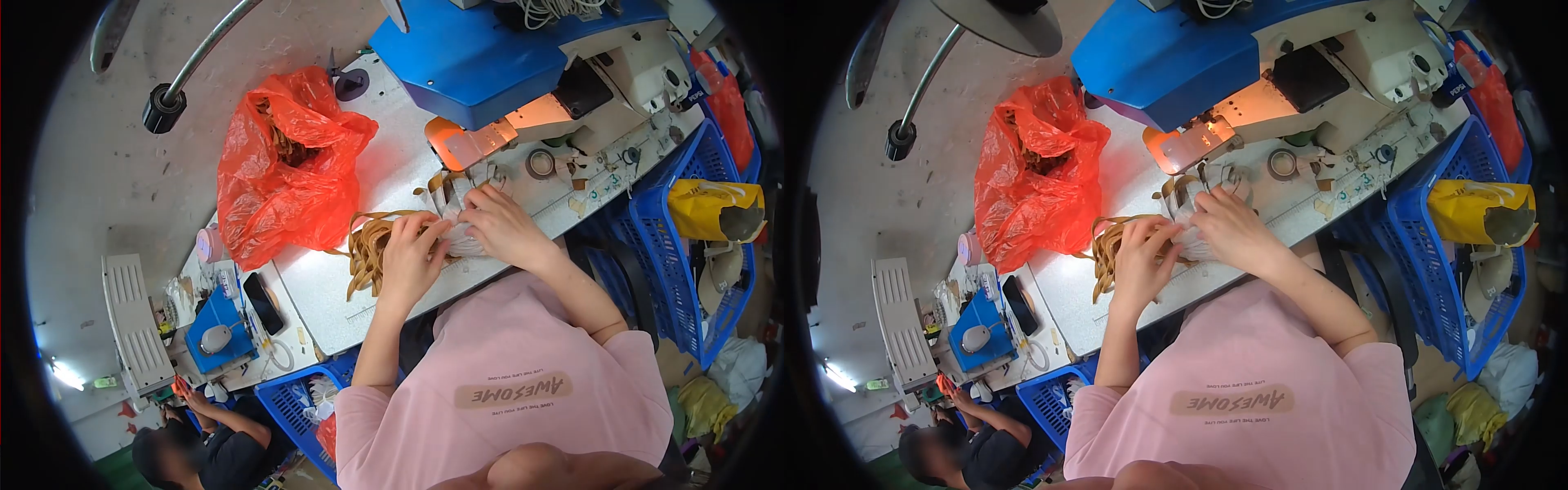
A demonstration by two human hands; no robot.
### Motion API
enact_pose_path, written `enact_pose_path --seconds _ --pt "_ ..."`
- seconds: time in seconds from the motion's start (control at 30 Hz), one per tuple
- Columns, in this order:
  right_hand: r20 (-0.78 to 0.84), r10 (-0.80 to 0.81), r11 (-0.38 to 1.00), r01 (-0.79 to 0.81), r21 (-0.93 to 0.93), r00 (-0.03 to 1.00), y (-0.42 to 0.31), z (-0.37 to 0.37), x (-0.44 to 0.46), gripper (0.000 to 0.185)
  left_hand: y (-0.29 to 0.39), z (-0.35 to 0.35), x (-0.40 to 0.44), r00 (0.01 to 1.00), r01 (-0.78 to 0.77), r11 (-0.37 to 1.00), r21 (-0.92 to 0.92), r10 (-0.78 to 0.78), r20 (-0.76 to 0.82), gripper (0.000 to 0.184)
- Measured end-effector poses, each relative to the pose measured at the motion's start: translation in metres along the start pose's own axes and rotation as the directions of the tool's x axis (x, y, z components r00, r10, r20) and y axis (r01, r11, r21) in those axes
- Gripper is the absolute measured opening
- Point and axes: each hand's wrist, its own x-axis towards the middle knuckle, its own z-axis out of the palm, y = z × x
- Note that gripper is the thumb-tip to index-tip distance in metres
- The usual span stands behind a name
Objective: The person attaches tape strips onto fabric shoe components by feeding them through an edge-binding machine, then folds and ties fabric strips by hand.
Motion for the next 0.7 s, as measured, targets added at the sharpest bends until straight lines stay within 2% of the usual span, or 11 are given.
enact_pose_path --seconds 0.07,0.17,0.2,0.27,0.37,0.47,0.5,0.6,0.63,0.7 --pt "-0.034 0.06 0.994 -0.057 0.089 0.998 -0.002 -0.003 0.002 0.022 -0.009 0.001 0.001 0.999 -0.022 1.0 -0.019 0.022 0.035 0.018" --pt "-0.134 0.14 0.972 -0.11 0.21 0.981 -0.005 -0.002 0.001 0.025 -0.018 -0.001 0.004 0.997 0.07 0.987 -0.142 -0.067 0.031 0.015" --pt "-0.175 0.166 0.961 -0.12 0.249 0.97 -0.005 0.0 0.0 0.025 -0.021 -0.005 0.006 0.994 0.101 0.981 -0.165 -0.106 -0.023 0.015" --pt "-0.153 0.115 0.986 -0.094 0.14 0.982 0.0 0.007 -0.001 0.024 -0.024 -0.016 0.012 0.975 0.154 0.964 -0.217 -0.184 -0.128 0.014" --pt "-0.1 0.068 0.998 -0.066 0.021 0.993 0.001 0.012 -0.003 0.021 -0.016 -0.042 0.025 0.916 0.147 0.9 -0.409 -0.28 -0.286 0.014" --pt "-0.075 0.063 0.996 -0.068 -0.055 0.995 -0.002 0.013 -0.004 0.017 -0.016 -0.059 0.026 0.842 -0.018 0.904 -0.427 -0.217 -0.494 0.016" --pt "-0.072 0.066 0.994 -0.072 -0.078 0.995 -0.002 0.013 -0.003 0.015 -0.014 -0.065 0.026 0.834 -0.036 0.887 -0.46 -0.227 -0.503 0.017" --pt "-0.089 0.035 0.997 -0.041 -0.07 0.995 0.0 0.017 -0.003 0.008 -0.007 -0.069 0.026 0.912 0.04 0.92 -0.389 -0.193 -0.362 0.021" --pt "-0.09 0.034 0.998 -0.039 -0.052 0.995 0.001 0.016 -0.002 0.008 -0.003 -0.065 0.028 0.963 0.035 0.948 -0.317 -0.117 -0.244 0.026" --pt "-0.091 0.032 0.999 -0.033 -0.012 0.995 0.001 0.015 -0.001 0.009 0.012 -0.051 0.031 0.997 0.071 0.991 -0.115 -0.071 0.007 0.026"
